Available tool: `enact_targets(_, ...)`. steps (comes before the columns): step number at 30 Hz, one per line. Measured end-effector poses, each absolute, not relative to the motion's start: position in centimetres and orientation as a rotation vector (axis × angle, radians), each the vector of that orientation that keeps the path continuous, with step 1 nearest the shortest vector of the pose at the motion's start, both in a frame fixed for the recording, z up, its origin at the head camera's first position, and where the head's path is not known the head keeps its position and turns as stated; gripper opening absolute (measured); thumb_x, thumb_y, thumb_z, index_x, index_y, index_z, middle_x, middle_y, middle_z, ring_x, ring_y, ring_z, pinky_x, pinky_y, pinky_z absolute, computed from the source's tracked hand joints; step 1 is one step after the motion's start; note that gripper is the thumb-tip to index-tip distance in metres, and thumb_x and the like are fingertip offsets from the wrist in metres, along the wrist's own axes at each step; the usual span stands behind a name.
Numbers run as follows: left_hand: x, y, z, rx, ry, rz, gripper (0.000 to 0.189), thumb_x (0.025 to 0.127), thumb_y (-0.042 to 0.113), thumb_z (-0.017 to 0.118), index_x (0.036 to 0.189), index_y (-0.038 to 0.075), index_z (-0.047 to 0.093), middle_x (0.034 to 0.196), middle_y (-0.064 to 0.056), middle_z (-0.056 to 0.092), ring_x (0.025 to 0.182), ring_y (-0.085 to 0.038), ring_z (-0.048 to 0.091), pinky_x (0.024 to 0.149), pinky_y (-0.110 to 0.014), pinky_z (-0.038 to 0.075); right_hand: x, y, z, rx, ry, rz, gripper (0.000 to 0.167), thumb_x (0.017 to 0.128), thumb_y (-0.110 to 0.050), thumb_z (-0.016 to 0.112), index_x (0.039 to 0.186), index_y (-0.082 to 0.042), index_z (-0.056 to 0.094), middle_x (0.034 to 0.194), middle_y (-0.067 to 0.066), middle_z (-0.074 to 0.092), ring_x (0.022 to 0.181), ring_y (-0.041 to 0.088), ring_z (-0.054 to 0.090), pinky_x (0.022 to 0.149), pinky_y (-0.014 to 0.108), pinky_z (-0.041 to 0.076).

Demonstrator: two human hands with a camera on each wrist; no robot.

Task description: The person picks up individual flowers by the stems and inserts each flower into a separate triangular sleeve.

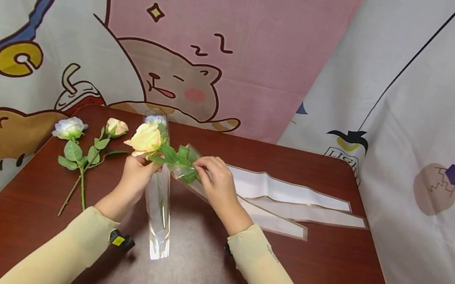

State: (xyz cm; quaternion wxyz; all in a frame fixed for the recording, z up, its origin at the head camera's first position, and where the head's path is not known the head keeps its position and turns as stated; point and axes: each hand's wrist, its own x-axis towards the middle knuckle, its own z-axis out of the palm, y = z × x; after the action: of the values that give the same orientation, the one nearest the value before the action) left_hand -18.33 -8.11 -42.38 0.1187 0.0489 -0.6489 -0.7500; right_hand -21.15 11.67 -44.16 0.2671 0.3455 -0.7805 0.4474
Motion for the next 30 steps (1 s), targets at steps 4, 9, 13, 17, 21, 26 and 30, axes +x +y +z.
enact_targets(4,-18.3,-8.1,-42.3,0.157,-1.917,-2.139,0.015,0.082,-0.007,0.064,0.093,-0.016,0.063,0.065,0.014,0.062,0.056,-0.002,0.055,0.055,-0.015,0.048,-21.2,11.7,-44.2,0.953,-2.095,1.209,0.007,0.085,-0.001,0.067,0.090,-0.005,0.068,0.088,0.006,0.070,0.084,0.018,0.061,0.077,0.026,0.050)
enact_targets(9,-18.3,-7.8,-42.5,0.120,-1.971,-2.090,0.021,0.077,-0.010,0.064,0.097,-0.017,0.062,0.071,0.009,0.065,0.061,0.001,0.056,0.057,-0.014,0.049,-21.2,11.6,-44.3,0.965,-2.084,1.222,0.007,0.084,-0.001,0.068,0.090,-0.005,0.068,0.089,0.005,0.070,0.086,0.018,0.061,0.079,0.026,0.050)
enact_targets(13,-18.9,-7.7,-43.9,0.113,-2.045,-2.042,0.029,0.074,-0.010,0.067,0.103,-0.014,0.062,0.085,-0.009,0.068,0.069,0.002,0.055,0.064,-0.012,0.048,-21.2,11.5,-44.2,0.975,-2.080,1.236,0.008,0.084,-0.001,0.068,0.091,-0.006,0.069,0.090,0.005,0.069,0.087,0.018,0.061,0.080,0.026,0.050)
enact_targets(17,-19.3,-7.7,-44.8,0.135,-2.100,-1.993,0.036,0.074,-0.004,0.071,0.109,-0.010,0.061,0.100,-0.019,0.066,0.078,0.000,0.055,0.072,-0.011,0.048,-21.1,11.5,-44.1,0.960,-2.087,1.223,0.007,0.085,-0.002,0.068,0.091,-0.006,0.068,0.091,0.005,0.069,0.087,0.017,0.061,0.080,0.026,0.050)
enact_targets(21,-19.2,-7.8,-44.6,0.151,-2.080,-2.050,0.034,0.076,-0.003,0.071,0.107,-0.009,0.060,0.092,-0.012,0.067,0.075,-0.002,0.058,0.070,-0.015,0.051,-21.1,11.6,-44.0,0.940,-2.097,1.227,0.006,0.085,-0.003,0.067,0.091,-0.005,0.068,0.091,0.005,0.069,0.087,0.017,0.061,0.079,0.026,0.051)
enact_targets(26,-19.1,-7.8,-44.3,0.172,-1.981,-2.241,0.021,0.082,-0.006,0.064,0.102,-0.011,0.059,0.067,0.009,0.063,0.057,-0.005,0.060,0.063,-0.019,0.053,-21.1,11.7,-44.0,0.927,-2.098,1.239,0.007,0.086,-0.003,0.067,0.092,-0.005,0.068,0.090,0.006,0.069,0.086,0.018,0.061,0.077,0.026,0.051)
enact_targets(30,-19.2,-7.9,-44.4,0.169,-1.866,-2.332,0.025,0.083,-0.009,0.062,0.107,-0.013,0.056,0.072,0.008,0.064,0.058,-0.009,0.061,0.064,-0.022,0.055,-21.2,11.7,-44.0,0.926,-2.082,1.238,0.008,0.085,-0.002,0.067,0.092,-0.005,0.069,0.089,0.006,0.069,0.084,0.018,0.061,0.075,0.027,0.051)
